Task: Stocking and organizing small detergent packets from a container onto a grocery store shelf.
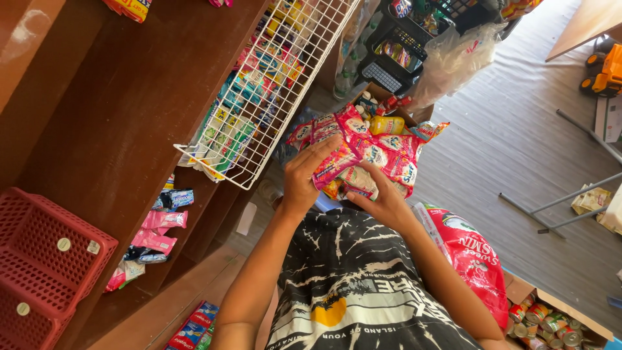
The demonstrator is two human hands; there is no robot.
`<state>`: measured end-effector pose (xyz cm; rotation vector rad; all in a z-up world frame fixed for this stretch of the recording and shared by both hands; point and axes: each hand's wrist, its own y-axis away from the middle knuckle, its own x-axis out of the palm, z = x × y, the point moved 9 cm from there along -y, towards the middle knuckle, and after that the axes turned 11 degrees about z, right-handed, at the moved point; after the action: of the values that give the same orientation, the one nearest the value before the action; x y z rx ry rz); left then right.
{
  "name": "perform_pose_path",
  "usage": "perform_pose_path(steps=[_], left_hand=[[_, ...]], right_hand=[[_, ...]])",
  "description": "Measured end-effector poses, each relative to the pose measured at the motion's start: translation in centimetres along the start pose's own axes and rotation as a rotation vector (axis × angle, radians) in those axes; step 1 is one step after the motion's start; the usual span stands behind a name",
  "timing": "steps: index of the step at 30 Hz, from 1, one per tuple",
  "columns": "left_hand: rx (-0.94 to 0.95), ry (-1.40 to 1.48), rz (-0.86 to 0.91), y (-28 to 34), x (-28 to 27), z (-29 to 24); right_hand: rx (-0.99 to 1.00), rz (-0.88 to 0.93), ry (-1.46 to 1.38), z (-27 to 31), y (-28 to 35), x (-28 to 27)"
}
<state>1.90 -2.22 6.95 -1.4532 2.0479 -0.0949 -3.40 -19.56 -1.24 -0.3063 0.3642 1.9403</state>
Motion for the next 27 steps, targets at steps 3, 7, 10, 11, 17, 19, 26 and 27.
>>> perform_pose_path(steps=[3, 7, 10, 11, 17, 19, 26, 27], left_hand=[[-0.039, 0.046, 0.055, -0.2, 0.0, -0.6], [-0.04, 0.05, 0.061, -0.6, -0.3, -1.4], [-0.042, 0.064, 0.051, -0.4, -0.6, -1.5], [-0.042, 0.059, 0.066, -0.4, -0.5, -1.5], [-0.026, 0.039, 0.129, 1.1, 1.4, -1.4], [0.007, 0.033, 0.154, 1.7, 2.1, -1.6], [-0.138, 0.251, 0.346, 3.4, 3.4, -0.1], [-0.154, 0.374, 0.355, 3.3, 3.1, -0.1]], right_hand=[[0.068, -0.105, -0.063, -1.6, 0.0, -0.4], [-0.011, -0.091, -0.095, 3.1, -1.5, -1.6], [-0.072, -0.046, -0.329, 1.5, -1.4, -1.2], [-0.04, -0.046, -0.379, 0.5, -1.3, -1.2], [-0.036, -0.077, -0.483, 1.9, -0.5, -2.0], [0.012, -0.112, -0.488, 1.9, -0.4, -2.4], [-0.162, -0.164, -0.423, 4.4, -0.7, -3.3], [-0.168, -0.183, -0.406, 5.5, -1.1, -3.6]])
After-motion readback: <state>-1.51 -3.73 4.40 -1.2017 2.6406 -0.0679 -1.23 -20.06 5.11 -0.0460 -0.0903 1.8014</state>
